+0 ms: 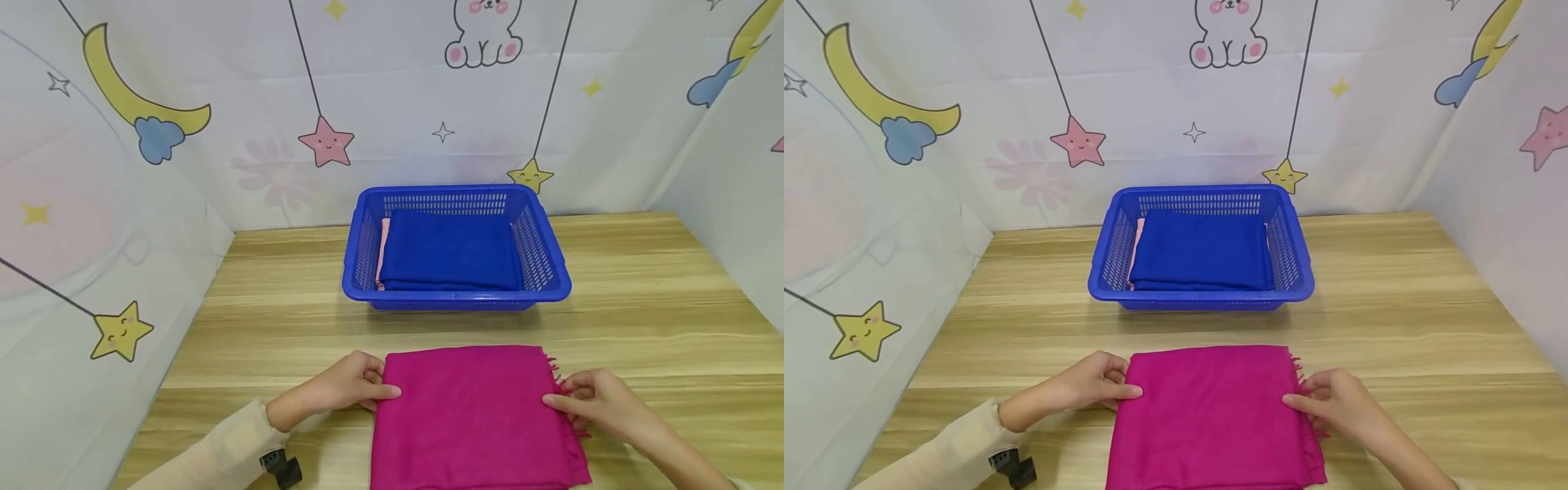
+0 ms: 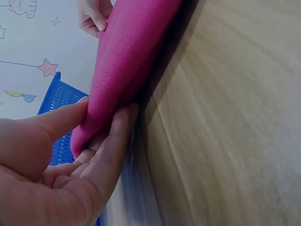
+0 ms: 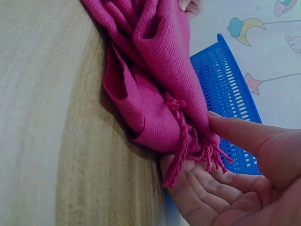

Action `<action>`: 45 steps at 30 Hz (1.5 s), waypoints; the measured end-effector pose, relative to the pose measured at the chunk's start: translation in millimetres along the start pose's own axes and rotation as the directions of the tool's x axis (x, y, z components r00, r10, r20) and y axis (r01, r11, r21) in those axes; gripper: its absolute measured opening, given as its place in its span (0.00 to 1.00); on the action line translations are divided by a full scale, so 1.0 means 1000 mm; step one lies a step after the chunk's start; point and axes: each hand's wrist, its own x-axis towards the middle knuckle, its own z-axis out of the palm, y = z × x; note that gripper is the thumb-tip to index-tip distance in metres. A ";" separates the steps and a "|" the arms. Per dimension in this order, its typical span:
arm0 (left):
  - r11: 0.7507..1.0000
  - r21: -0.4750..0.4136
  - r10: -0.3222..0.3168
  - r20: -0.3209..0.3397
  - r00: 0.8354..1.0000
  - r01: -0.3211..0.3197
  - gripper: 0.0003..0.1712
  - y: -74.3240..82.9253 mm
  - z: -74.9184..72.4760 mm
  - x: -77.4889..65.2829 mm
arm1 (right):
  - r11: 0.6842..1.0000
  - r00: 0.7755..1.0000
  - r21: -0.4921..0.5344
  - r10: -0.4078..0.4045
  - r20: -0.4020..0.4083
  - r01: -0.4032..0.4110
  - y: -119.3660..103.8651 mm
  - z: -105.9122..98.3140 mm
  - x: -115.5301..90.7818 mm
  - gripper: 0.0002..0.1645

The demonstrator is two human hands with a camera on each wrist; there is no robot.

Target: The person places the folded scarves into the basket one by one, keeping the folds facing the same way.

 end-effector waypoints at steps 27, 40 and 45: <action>0.994 -0.102 -0.022 0.052 0.998 0.028 0.13 -0.004 0.005 -0.001 | 0.996 0.998 0.074 0.047 0.035 -0.049 0.007 0.003 -0.004 0.22; 0.993 -0.114 -0.021 0.040 0.999 0.025 0.13 -0.005 0.006 -0.002 | 0.978 0.994 0.207 -0.042 0.099 0.020 0.013 -0.001 -0.002 0.06; 0.992 -0.121 -0.011 0.051 0.999 0.017 0.14 -0.004 0.003 -0.002 | 0.959 0.989 0.280 -0.077 0.127 0.039 0.013 -0.003 -0.004 0.01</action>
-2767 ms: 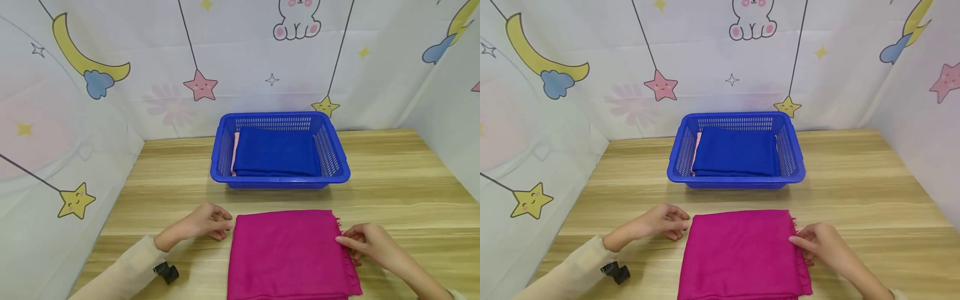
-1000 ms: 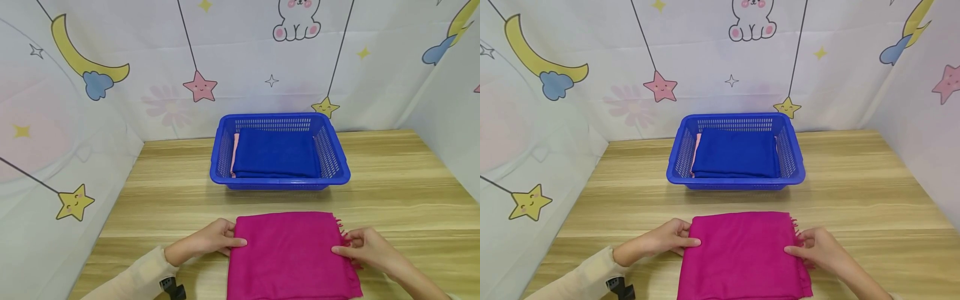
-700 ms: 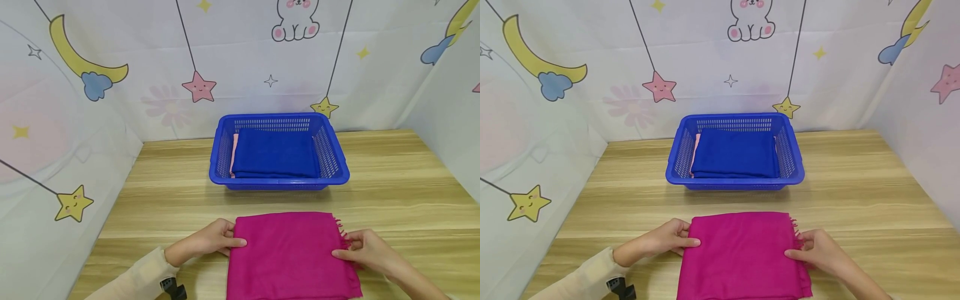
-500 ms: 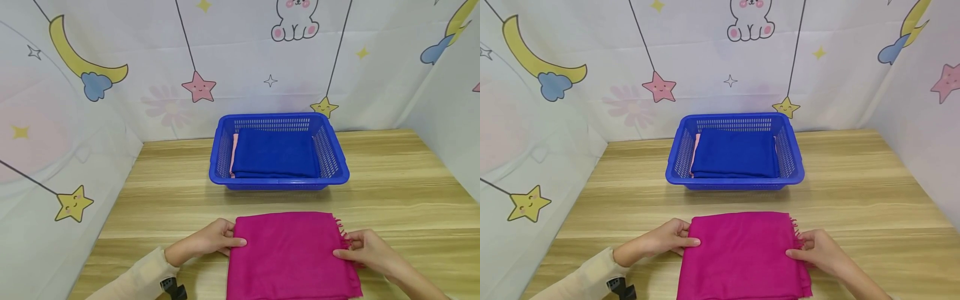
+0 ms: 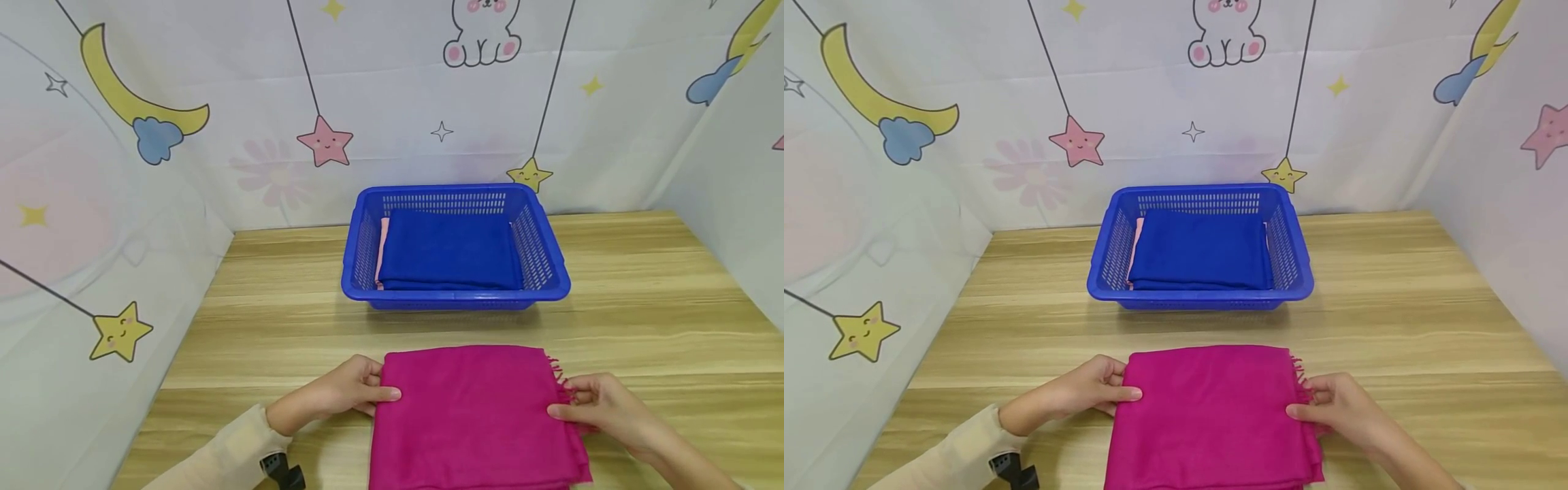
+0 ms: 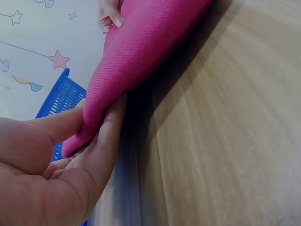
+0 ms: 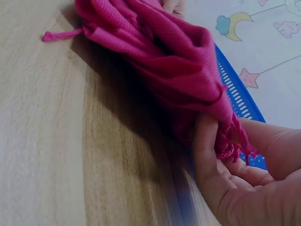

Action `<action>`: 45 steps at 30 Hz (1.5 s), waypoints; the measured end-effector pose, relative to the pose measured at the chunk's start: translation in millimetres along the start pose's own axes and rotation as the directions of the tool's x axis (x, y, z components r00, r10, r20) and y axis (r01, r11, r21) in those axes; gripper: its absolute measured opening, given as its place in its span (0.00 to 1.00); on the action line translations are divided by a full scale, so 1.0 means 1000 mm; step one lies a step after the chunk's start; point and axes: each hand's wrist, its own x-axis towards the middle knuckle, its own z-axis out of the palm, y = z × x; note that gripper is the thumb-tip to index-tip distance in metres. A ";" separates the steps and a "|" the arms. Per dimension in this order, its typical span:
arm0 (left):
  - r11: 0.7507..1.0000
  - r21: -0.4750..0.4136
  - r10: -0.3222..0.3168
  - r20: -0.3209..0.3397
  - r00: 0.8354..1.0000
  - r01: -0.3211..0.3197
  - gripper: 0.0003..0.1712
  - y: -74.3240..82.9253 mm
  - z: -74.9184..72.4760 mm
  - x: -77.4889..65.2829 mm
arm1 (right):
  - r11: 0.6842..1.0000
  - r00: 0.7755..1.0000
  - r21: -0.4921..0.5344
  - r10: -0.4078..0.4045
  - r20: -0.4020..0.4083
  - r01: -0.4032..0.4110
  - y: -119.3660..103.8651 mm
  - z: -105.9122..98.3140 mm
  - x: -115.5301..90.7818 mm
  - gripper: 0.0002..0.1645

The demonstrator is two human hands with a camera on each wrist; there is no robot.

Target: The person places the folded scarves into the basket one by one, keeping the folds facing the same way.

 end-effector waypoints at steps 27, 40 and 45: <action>0.999 -0.051 0.000 0.013 1.000 0.001 0.13 0.015 0.000 -0.007 | 0.993 0.994 0.079 -0.094 0.052 0.090 -0.012 -0.004 -0.004 0.15; 0.999 0.015 0.032 0.012 0.999 -0.032 0.14 0.029 -0.003 -0.013 | 0.989 0.991 0.101 -0.112 0.073 0.104 -0.021 -0.009 -0.006 0.18; 0.999 0.027 0.034 0.008 0.999 -0.034 0.14 0.034 -0.003 -0.014 | 0.990 0.993 0.103 -0.098 0.066 0.091 -0.025 -0.011 -0.007 0.18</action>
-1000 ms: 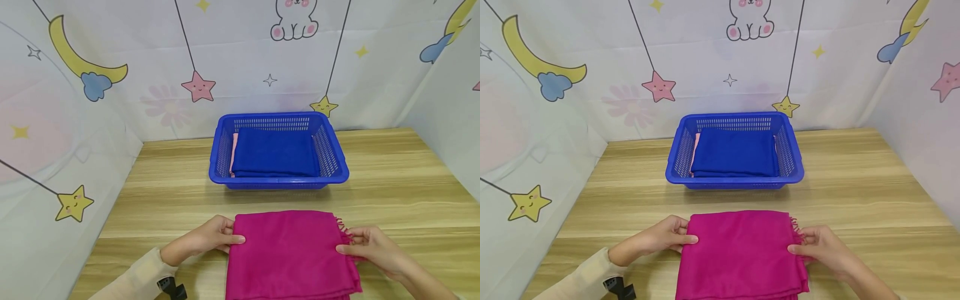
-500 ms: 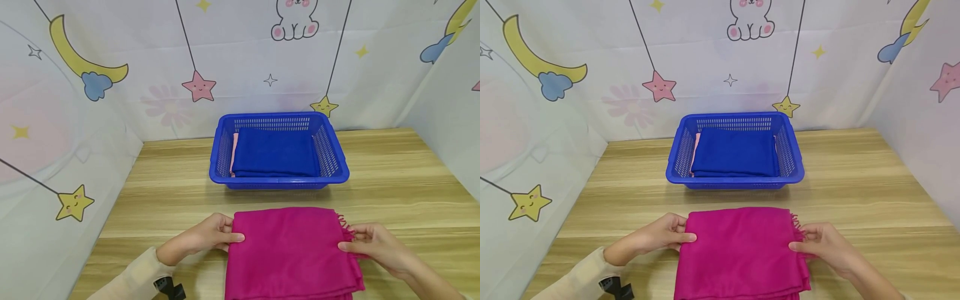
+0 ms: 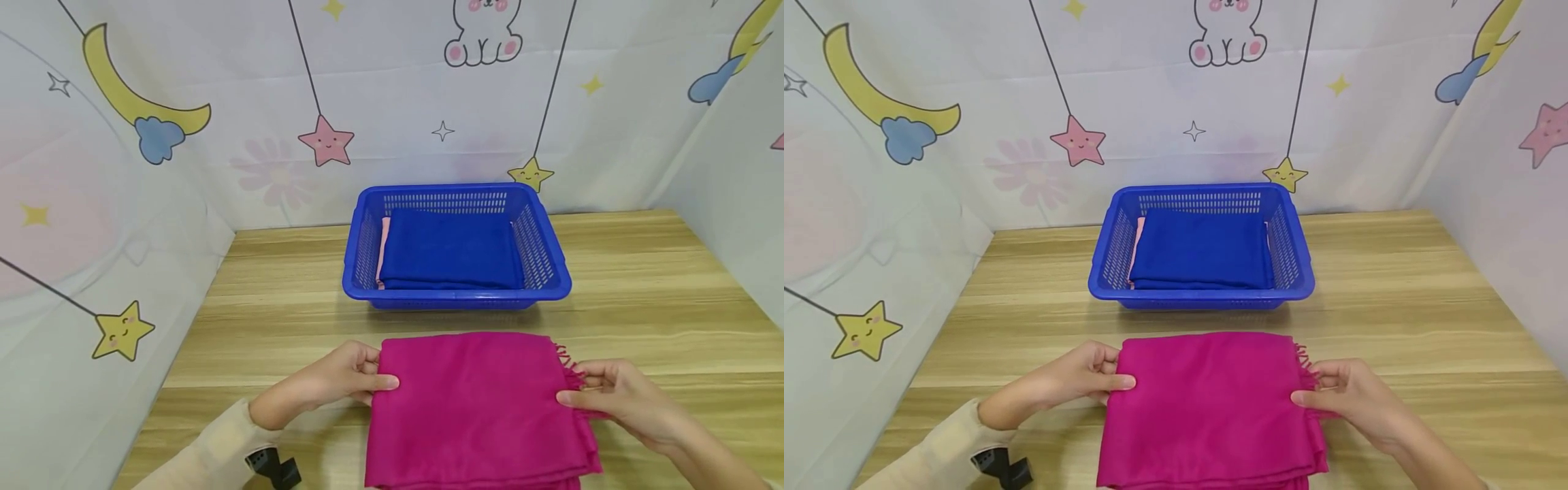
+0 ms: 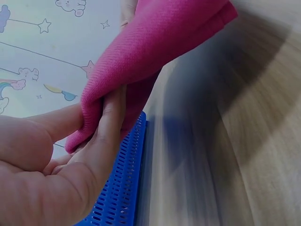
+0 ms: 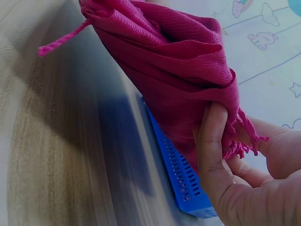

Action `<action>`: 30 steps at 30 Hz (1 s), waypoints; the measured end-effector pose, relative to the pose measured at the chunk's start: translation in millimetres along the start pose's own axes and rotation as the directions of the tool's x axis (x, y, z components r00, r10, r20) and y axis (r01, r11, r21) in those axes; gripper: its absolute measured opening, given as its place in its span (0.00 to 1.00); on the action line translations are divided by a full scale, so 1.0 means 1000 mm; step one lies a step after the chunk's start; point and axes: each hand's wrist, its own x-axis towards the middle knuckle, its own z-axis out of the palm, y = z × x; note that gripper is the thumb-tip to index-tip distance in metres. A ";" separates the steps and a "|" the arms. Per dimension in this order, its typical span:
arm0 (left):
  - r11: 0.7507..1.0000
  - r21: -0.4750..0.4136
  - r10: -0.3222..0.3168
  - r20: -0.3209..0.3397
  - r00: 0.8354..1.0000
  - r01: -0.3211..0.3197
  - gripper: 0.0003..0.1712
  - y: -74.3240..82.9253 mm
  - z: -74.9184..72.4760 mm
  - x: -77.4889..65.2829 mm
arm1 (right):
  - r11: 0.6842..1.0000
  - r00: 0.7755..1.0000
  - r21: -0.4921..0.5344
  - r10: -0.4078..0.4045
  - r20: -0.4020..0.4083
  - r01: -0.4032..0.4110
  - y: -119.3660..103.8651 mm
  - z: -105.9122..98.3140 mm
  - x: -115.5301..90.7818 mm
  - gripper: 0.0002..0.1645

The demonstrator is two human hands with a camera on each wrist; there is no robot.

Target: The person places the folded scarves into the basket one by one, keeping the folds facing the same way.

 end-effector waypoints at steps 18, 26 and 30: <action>0.999 0.024 0.025 0.012 1.000 -0.026 0.20 0.019 -0.006 -0.008 | 1.000 1.000 -0.007 -0.015 0.013 0.016 -0.022 -0.003 -0.001 0.18; 0.999 0.012 0.029 0.014 0.999 -0.029 0.19 0.028 -0.008 -0.008 | 0.999 1.000 -0.025 -0.027 0.015 0.028 -0.031 -0.006 0.001 0.19; 0.999 0.023 0.025 0.006 1.000 -0.025 0.19 0.032 -0.010 -0.009 | 0.999 0.999 -0.033 -0.042 0.016 0.042 -0.036 -0.007 0.004 0.18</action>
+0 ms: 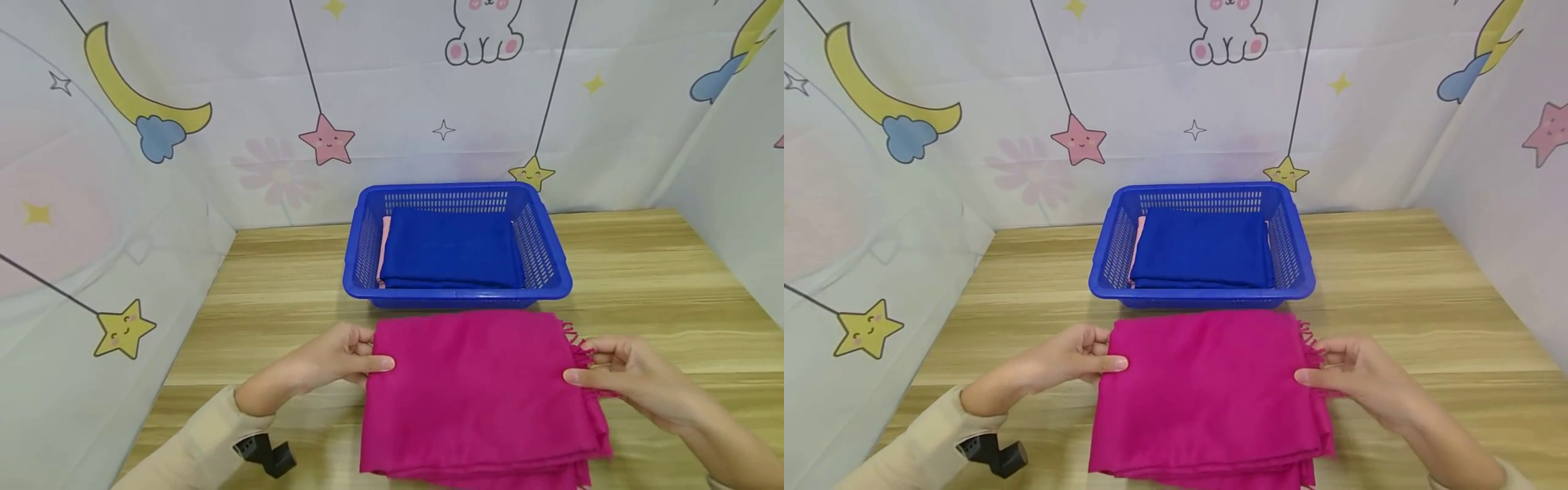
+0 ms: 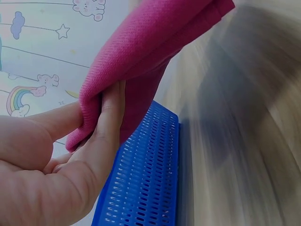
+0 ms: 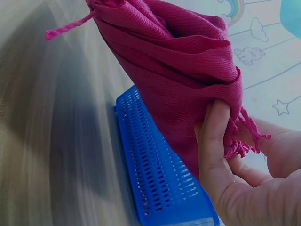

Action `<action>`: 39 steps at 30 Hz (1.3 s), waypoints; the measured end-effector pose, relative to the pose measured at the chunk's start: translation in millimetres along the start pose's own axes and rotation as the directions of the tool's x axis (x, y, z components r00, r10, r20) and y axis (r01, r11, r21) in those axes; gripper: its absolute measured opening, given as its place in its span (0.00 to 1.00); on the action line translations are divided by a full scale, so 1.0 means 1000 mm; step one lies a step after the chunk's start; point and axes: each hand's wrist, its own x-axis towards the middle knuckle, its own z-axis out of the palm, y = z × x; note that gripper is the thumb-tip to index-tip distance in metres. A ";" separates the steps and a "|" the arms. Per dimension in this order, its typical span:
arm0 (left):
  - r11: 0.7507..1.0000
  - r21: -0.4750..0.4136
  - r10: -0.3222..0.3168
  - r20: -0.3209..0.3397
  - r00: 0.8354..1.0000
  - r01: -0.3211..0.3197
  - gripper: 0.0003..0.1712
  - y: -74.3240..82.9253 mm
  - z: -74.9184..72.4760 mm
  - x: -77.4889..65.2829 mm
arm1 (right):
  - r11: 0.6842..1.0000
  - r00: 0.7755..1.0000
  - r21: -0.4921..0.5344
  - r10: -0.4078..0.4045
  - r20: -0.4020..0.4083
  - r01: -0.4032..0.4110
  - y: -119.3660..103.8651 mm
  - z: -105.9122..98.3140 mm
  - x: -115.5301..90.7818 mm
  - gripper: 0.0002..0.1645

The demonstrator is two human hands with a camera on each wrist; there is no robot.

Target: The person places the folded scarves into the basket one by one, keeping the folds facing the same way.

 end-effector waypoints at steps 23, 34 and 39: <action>0.998 -0.004 0.055 0.016 0.998 -0.055 0.21 0.022 -0.013 0.005 | 0.999 0.999 -0.005 -0.046 0.008 0.046 -0.030 -0.014 0.012 0.18; 0.997 -0.024 0.068 0.021 0.997 -0.067 0.21 0.035 -0.020 0.007 | 0.998 0.999 0.039 -0.051 0.013 0.050 -0.041 -0.021 0.020 0.21; 0.997 -0.024 0.076 0.021 0.997 -0.075 0.22 0.041 -0.025 0.009 | 0.999 1.000 0.040 -0.027 -0.012 0.028 -0.046 -0.024 0.025 0.20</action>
